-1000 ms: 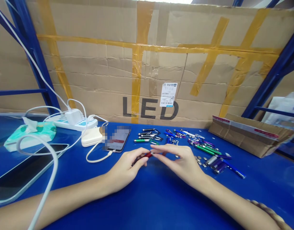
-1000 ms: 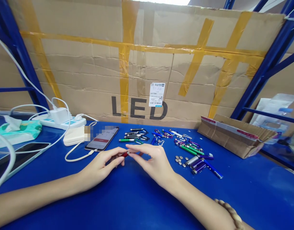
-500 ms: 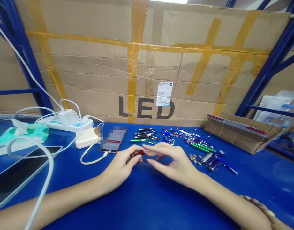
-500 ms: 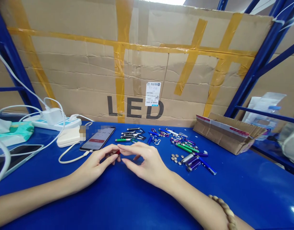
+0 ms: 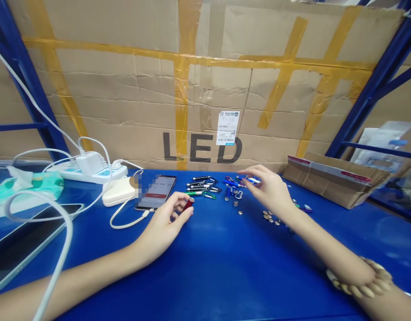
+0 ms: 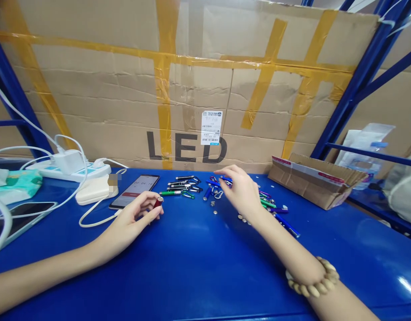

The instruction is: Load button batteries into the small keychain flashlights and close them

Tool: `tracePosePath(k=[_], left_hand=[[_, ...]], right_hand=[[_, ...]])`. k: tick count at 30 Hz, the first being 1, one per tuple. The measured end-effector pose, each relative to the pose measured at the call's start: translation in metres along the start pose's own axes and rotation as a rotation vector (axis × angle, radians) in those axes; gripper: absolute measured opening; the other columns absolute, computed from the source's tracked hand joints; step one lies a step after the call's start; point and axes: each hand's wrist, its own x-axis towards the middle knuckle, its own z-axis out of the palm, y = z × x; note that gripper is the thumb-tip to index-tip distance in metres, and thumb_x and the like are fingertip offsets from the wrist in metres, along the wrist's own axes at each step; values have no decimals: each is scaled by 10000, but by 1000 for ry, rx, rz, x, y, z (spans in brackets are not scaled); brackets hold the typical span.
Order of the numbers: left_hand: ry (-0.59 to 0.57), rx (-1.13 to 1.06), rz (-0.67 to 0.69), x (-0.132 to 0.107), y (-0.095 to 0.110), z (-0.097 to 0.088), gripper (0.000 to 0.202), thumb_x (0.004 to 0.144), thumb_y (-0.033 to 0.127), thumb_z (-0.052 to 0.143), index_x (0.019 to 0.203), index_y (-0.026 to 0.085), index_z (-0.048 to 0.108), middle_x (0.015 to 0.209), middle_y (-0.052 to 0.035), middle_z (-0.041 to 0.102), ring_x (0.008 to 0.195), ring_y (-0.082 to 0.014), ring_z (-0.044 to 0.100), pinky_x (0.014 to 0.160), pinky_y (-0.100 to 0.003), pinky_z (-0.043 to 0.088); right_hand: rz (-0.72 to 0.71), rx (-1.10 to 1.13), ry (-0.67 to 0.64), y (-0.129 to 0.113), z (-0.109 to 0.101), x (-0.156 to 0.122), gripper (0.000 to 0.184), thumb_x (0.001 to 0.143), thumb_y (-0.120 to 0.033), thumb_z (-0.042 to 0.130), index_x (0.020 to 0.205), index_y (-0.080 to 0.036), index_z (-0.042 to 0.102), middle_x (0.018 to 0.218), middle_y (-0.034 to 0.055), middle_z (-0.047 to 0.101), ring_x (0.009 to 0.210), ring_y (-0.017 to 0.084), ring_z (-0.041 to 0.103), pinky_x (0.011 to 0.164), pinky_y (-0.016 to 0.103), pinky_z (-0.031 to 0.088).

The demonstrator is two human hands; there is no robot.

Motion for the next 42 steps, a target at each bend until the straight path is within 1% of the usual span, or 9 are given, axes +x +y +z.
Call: tracePosePath(k=[4,8,10,15,20,24,33,38,42], left_hand=[[5,11,21,-2,0,0,189,820,326,470,959,197,481,876,-30,556,818,-187,546,701,-307,426],[-1,43,38,-3,3,-1,162,818,312,481,931,199,504,851,-20,554,798,-174,531,657,-275,414],[-5,60,42,-3,4,-2,151,815,304,484,917,198,516,842,-19,560,788,-169,527,639,-262,407],[-10,74,55,-4,6,-2,155,810,300,480,914,200,537,859,-21,574,796,-171,529,620,-248,402],[-38,76,47,-6,7,0,174,815,311,481,924,191,546,814,-18,552,776,-171,522,637,-247,419],[-78,113,80,-7,7,0,167,835,314,472,943,208,542,802,-3,545,778,-171,528,672,-257,419],[-114,125,79,-7,5,-1,166,857,331,447,939,212,529,764,14,534,739,-164,524,679,-263,413],[-125,133,101,-7,6,0,162,860,324,443,930,207,531,765,13,531,729,-156,520,666,-252,414],[-132,168,102,-5,5,1,150,857,314,457,912,206,544,786,4,583,750,-169,554,669,-263,427]], right_hand=[[67,-94,-237,12,-2,3,142,802,-290,568,830,-247,700,865,3,691,774,189,626,603,283,460],[-4,44,-479,10,2,0,224,771,-446,588,819,-266,710,826,-9,705,714,167,629,599,267,459],[-33,103,-551,10,4,-1,236,728,-467,627,815,-265,713,838,-8,705,708,163,628,582,253,462],[-60,107,-533,11,11,-4,164,736,-387,635,778,-256,723,839,-1,697,687,159,617,579,250,465],[-83,150,-497,-3,18,-7,175,761,-341,604,850,-232,709,867,15,690,641,140,607,608,252,478],[-149,187,-499,-11,21,-9,169,782,-298,583,888,-242,702,870,16,683,677,138,610,642,248,477],[-52,230,-505,-14,23,-11,142,690,-136,604,805,-183,672,763,2,677,604,113,597,564,216,465],[-70,217,-484,-20,22,-13,134,692,-147,585,811,-173,639,779,17,656,632,124,589,594,234,467],[-135,165,-483,-24,22,-15,157,722,-159,564,861,-185,632,847,29,634,695,138,579,665,267,471]])
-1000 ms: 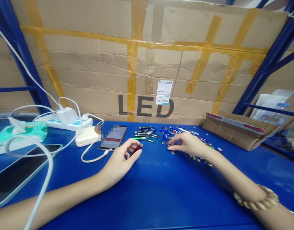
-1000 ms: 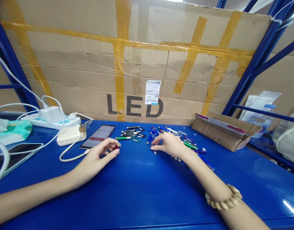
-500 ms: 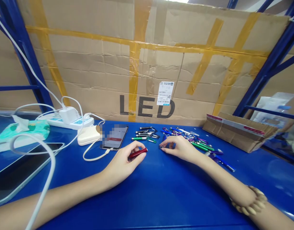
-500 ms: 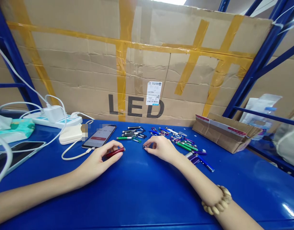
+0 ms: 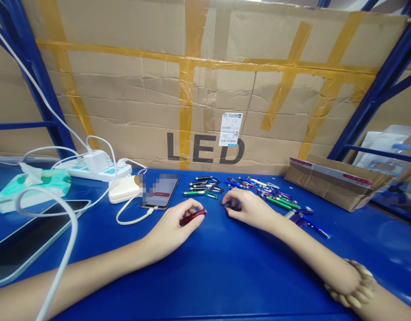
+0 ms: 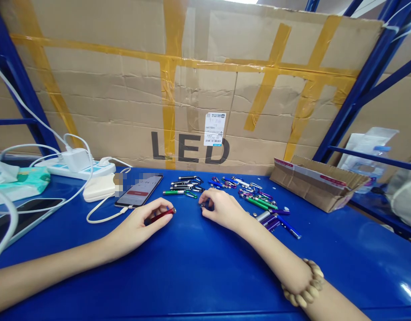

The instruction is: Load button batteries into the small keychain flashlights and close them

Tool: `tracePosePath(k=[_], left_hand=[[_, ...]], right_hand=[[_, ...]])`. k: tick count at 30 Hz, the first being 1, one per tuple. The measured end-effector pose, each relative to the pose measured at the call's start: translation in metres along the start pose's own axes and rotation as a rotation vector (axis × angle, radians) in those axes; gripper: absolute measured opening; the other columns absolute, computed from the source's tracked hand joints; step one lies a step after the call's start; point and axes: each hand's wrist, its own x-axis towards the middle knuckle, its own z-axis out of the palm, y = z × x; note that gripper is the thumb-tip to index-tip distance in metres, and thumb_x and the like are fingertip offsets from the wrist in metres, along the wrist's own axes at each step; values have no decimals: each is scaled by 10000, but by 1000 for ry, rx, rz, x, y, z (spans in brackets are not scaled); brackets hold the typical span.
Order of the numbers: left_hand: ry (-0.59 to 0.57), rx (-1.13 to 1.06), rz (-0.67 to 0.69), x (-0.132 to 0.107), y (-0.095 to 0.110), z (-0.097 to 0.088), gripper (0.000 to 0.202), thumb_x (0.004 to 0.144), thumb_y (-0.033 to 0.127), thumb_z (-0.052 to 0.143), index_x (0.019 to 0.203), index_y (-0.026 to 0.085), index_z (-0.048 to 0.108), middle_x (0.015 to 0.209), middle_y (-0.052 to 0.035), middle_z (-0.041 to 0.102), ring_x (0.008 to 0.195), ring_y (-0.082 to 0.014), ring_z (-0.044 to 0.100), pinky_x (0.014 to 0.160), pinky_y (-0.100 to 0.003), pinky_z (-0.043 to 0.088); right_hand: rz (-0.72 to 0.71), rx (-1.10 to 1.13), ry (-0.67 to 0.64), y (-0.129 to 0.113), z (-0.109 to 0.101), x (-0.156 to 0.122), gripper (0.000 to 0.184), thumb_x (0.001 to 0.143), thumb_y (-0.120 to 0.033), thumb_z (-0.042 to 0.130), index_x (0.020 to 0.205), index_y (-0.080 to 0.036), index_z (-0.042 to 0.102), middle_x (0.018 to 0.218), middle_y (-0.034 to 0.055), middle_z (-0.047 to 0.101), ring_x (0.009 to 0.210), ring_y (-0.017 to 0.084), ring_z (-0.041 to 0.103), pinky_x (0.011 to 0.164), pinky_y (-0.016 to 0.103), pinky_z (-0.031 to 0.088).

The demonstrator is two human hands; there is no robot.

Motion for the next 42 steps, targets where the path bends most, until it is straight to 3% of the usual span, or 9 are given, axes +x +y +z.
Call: tracePosePath(k=[8,13,18,21,26,32,36,42], left_hand=[[34,25,-24,5,-4,-2,120,828,257,503,896,202,586,923,-28,643,892,-197,570,796,-320,435],[53,-41,-3,3,0,-2,111,821,244,511,894,185,571,889,-24,637,845,-174,574,735,-279,445],[62,-39,14,2,-3,-1,121,804,258,538,877,172,579,825,-22,627,777,-162,566,669,-259,430],[60,-16,15,2,-1,-1,131,795,270,549,870,168,585,774,-10,609,719,-151,553,626,-246,414],[54,1,21,1,1,-1,142,800,287,540,868,179,603,753,-1,619,693,-148,550,608,-240,411],[42,-13,42,2,-1,0,166,819,288,519,889,179,624,761,-4,644,683,-153,562,595,-237,413],[63,51,98,1,-1,1,128,813,257,545,882,183,624,759,4,638,668,-144,550,614,-232,414],[77,43,88,0,0,2,135,825,274,531,871,187,623,706,16,621,609,-131,528,563,-217,410]], right_hand=[[-84,-37,29,12,2,5,156,771,-137,535,840,-176,670,903,58,619,751,151,595,716,285,480],[69,76,114,0,-1,4,74,652,-116,606,691,-149,660,682,29,650,583,136,589,578,248,483],[189,320,129,-20,1,3,57,629,-183,617,654,-144,651,578,19,642,545,136,590,532,229,486],[145,407,114,-26,5,3,126,642,-216,614,731,-137,657,609,20,639,548,126,575,534,232,488],[37,371,100,-30,6,1,169,717,-249,580,808,-171,699,716,29,652,589,114,567,565,245,489],[152,697,-3,-35,5,0,235,702,-353,648,831,-164,699,720,29,698,617,129,629,561,242,521],[192,787,47,-41,7,0,238,653,-341,697,816,-168,704,704,25,706,610,130,647,550,228,530],[137,813,164,-46,8,-2,242,617,-345,727,791,-178,706,716,27,711,636,154,665,599,264,562]])
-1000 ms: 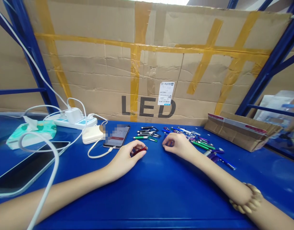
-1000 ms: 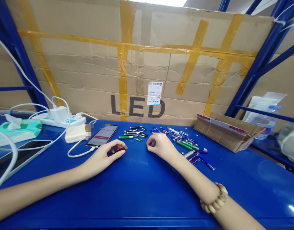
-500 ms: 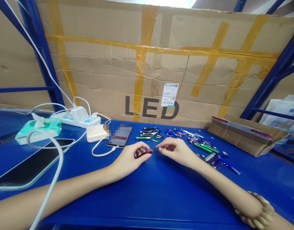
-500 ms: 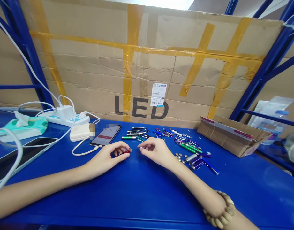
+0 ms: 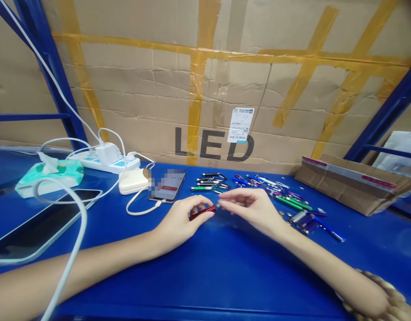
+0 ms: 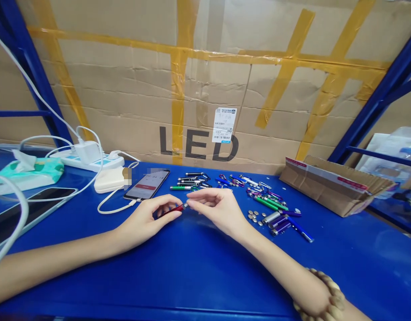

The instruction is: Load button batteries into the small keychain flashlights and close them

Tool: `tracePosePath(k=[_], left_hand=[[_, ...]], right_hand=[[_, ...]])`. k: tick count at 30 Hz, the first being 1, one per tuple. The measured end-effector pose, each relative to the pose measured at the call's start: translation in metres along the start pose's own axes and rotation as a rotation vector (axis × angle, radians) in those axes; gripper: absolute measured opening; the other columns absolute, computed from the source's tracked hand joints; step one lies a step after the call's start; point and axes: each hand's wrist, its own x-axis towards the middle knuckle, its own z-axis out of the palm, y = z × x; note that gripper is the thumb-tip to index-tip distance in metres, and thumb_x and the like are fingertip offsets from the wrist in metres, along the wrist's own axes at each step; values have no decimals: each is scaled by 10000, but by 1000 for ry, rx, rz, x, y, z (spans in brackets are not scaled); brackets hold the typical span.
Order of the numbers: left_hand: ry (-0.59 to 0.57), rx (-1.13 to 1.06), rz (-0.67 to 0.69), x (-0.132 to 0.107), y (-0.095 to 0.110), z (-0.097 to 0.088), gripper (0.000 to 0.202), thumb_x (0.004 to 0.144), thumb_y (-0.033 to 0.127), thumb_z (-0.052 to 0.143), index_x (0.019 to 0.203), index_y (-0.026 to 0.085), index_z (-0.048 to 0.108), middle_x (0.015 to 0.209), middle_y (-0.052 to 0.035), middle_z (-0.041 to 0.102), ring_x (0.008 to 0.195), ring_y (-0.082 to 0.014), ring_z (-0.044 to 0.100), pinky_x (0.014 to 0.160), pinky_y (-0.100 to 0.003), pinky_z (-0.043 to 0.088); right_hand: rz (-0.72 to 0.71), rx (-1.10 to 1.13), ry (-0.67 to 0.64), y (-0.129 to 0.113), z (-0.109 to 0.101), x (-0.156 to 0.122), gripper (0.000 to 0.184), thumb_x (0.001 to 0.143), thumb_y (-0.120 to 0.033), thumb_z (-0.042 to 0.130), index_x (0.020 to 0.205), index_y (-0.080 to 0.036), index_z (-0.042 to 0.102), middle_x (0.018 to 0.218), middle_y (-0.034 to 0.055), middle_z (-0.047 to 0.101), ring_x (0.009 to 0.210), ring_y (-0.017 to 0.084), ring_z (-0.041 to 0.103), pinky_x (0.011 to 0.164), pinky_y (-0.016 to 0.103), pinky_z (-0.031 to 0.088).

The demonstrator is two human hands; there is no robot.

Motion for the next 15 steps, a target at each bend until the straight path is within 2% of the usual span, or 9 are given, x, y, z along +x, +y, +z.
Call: tracePosePath(k=[4,9,13,15], left_hand=[[-20,-12,35,-1,1,0,136,840,269,520,890,179,610,697,17,611,592,-123,517,546,-208,400],[-45,-11,147,-7,1,0,99,864,187,485,891,172,580,842,-17,629,731,-138,566,653,-212,427],[-55,36,264,-12,0,0,117,875,139,442,800,181,522,785,-10,568,700,-132,537,639,-204,417],[-77,68,308,-14,-1,-1,138,884,123,416,801,186,507,782,-11,550,700,-132,530,644,-203,413]], right_hand=[[-8,36,-9,-1,2,-2,239,600,-334,744,785,-188,710,721,29,713,671,170,674,607,265,567],[8,58,-78,-3,3,-4,200,605,-300,747,770,-191,717,663,17,704,617,163,666,572,254,552],[-191,-148,-102,-8,1,-9,71,676,-261,709,688,-191,714,657,16,692,593,138,637,544,225,505],[-307,-254,-115,-10,0,-10,86,708,-261,691,666,-188,703,661,21,687,603,135,627,560,227,490]])
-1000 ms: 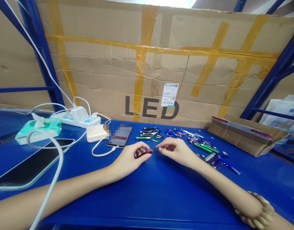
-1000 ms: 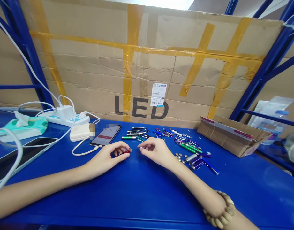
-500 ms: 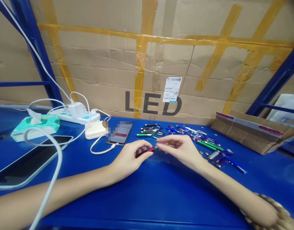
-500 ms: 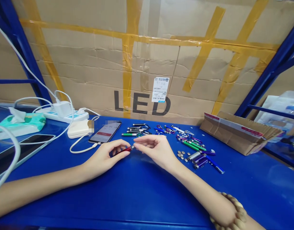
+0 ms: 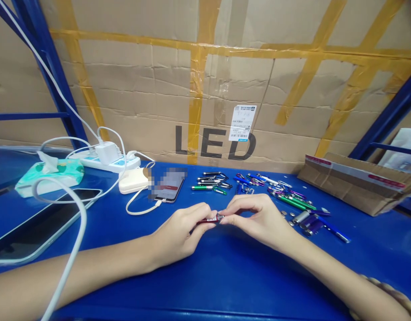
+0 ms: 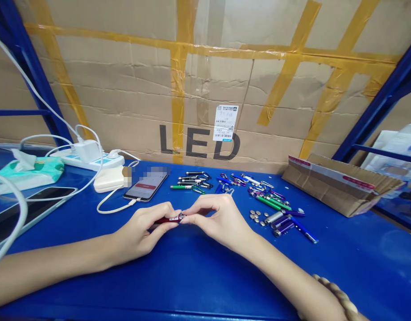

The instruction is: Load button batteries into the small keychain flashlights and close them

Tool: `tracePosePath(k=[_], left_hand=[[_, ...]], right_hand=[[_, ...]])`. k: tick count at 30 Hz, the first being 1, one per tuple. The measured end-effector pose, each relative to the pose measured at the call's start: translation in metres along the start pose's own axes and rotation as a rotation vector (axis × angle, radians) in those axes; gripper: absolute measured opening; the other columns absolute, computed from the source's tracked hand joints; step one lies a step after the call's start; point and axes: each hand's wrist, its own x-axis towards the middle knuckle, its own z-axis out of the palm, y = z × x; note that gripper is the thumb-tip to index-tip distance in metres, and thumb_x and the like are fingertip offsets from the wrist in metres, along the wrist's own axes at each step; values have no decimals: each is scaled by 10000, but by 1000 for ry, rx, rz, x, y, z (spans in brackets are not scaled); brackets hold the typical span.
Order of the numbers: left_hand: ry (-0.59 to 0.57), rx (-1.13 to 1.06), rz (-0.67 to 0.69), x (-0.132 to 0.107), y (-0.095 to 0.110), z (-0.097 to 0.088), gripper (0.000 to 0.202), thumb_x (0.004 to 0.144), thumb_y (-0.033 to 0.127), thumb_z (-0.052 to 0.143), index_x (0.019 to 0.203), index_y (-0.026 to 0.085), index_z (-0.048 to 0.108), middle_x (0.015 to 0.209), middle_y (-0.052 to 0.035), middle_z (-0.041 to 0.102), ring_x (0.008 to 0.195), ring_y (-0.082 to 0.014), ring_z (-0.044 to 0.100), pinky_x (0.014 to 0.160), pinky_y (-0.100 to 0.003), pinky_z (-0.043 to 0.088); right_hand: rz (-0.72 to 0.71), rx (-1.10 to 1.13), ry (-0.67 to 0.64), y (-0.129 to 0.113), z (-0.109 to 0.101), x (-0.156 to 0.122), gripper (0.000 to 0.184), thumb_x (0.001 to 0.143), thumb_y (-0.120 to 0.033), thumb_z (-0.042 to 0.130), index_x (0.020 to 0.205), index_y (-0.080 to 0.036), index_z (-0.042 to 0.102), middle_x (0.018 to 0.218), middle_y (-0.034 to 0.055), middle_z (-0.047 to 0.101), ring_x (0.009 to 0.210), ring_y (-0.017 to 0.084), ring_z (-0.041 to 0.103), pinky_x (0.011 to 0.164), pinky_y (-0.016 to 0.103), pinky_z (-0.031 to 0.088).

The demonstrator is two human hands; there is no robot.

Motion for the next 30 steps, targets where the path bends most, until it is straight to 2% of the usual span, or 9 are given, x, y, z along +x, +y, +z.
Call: tracePosePath(k=[5,9,11,14,17,19,21,27,30], left_hand=[[-68,160,125,-4,1,-2,186,895,109,352,817,185,503,730,-24,518,643,-150,500,605,-230,394],[-102,423,313,-6,3,-4,272,876,57,283,840,171,527,656,-30,522,569,-165,480,534,-267,351],[-68,540,426,-6,4,-5,304,897,65,257,850,152,545,640,-37,541,546,-163,472,505,-277,334],[3,594,521,-5,3,-5,344,934,93,226,843,132,556,622,-39,556,524,-156,458,479,-278,326],[51,377,401,-4,0,-2,271,947,123,271,920,136,540,687,-34,568,592,-143,504,544,-250,405],[61,178,260,-4,-2,0,212,945,141,327,1044,162,513,777,-30,580,694,-137,545,652,-234,452],[50,68,156,-3,-3,2,251,938,137,355,1145,202,480,858,-23,588,790,-136,559,747,-237,457],[9,-42,-16,1,0,0,250,921,108,381,1099,200,530,995,-13,615,920,-125,570,846,-203,419],[7,-74,-92,4,2,-1,219,921,133,389,1063,202,541,1015,-6,630,938,-132,579,842,-204,421]], right_hand=[[-134,-139,-102,-3,-2,-4,195,808,-304,592,685,-175,672,648,30,662,578,123,596,559,223,468],[-204,-191,-255,-9,0,-9,288,885,-259,446,709,-165,654,637,42,620,577,120,544,553,225,434],[-156,-130,-307,-11,2,-11,336,895,-266,423,659,-152,633,604,39,591,567,115,524,545,220,419],[77,85,-384,-12,5,-12,369,876,-356,469,623,-128,611,576,28,569,530,99,519,498,198,400],[275,281,-380,-11,7,-9,423,852,-449,480,615,-117,592,540,6,535,473,73,476,456,176,378],[293,347,-329,-9,7,-7,434,859,-457,462,618,-118,588,521,-9,511,457,59,450,456,167,372],[279,346,-295,-8,7,-5,427,867,-445,453,633,-120,599,510,-19,497,453,54,442,459,163,363],[284,143,-185,-1,8,-1,389,842,-430,495,618,-130,600,491,-29,487,450,63,438,450,177,343],[122,-77,-91,2,6,-1,308,818,-391,552,634,-144,573,565,-19,525,520,80,458,494,188,357]])
